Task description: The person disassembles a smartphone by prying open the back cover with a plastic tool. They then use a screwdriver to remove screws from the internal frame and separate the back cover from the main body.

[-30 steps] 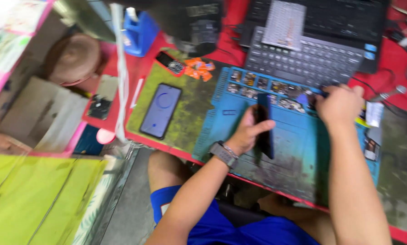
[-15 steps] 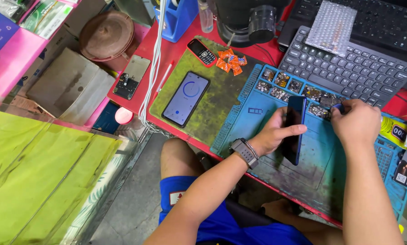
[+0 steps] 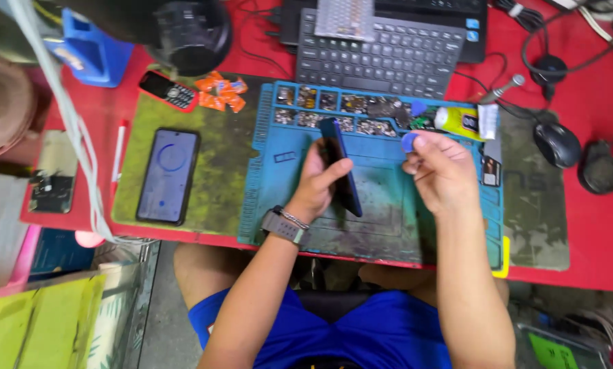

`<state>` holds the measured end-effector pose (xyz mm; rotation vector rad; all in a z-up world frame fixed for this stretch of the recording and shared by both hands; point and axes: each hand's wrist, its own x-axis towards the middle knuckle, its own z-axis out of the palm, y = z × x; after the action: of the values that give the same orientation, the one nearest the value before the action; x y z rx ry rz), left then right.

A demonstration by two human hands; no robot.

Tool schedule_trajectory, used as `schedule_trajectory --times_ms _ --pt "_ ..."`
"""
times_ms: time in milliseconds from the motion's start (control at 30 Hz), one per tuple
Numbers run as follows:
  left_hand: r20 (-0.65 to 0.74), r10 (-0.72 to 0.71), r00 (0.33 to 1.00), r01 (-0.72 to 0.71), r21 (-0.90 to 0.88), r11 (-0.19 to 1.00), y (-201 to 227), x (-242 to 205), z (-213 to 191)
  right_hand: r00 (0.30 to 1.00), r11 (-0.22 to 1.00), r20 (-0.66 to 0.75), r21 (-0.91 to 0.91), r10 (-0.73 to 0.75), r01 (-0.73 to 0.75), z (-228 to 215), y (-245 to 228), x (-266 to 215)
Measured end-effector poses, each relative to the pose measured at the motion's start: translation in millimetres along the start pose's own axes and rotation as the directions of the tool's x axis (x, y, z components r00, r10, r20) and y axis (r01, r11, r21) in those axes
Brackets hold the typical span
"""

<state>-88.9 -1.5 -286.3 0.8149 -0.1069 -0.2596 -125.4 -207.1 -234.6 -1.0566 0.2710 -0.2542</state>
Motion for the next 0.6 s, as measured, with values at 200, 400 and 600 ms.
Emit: schedule_trajectory --times_ms 200,400,600 --pt "0.040 -0.025 0.999 0.025 -0.007 1.000 2.1 2.4 -2.8 1.000 0.997 0.017 0.080 0.008 -0.009 3.9 1.5 -19.8" --pt "0.053 -0.057 0.997 0.059 -0.025 0.998 -2.9 4.7 -8.7 0.997 0.995 0.059 0.095 -0.040 0.034 16.0 -7.4 -35.3" --pt "0.059 -0.056 0.997 0.057 -0.030 0.998 -1.1 3.1 -5.7 0.978 0.987 0.136 0.058 -0.160 0.153 21.4 -9.4 -46.0"
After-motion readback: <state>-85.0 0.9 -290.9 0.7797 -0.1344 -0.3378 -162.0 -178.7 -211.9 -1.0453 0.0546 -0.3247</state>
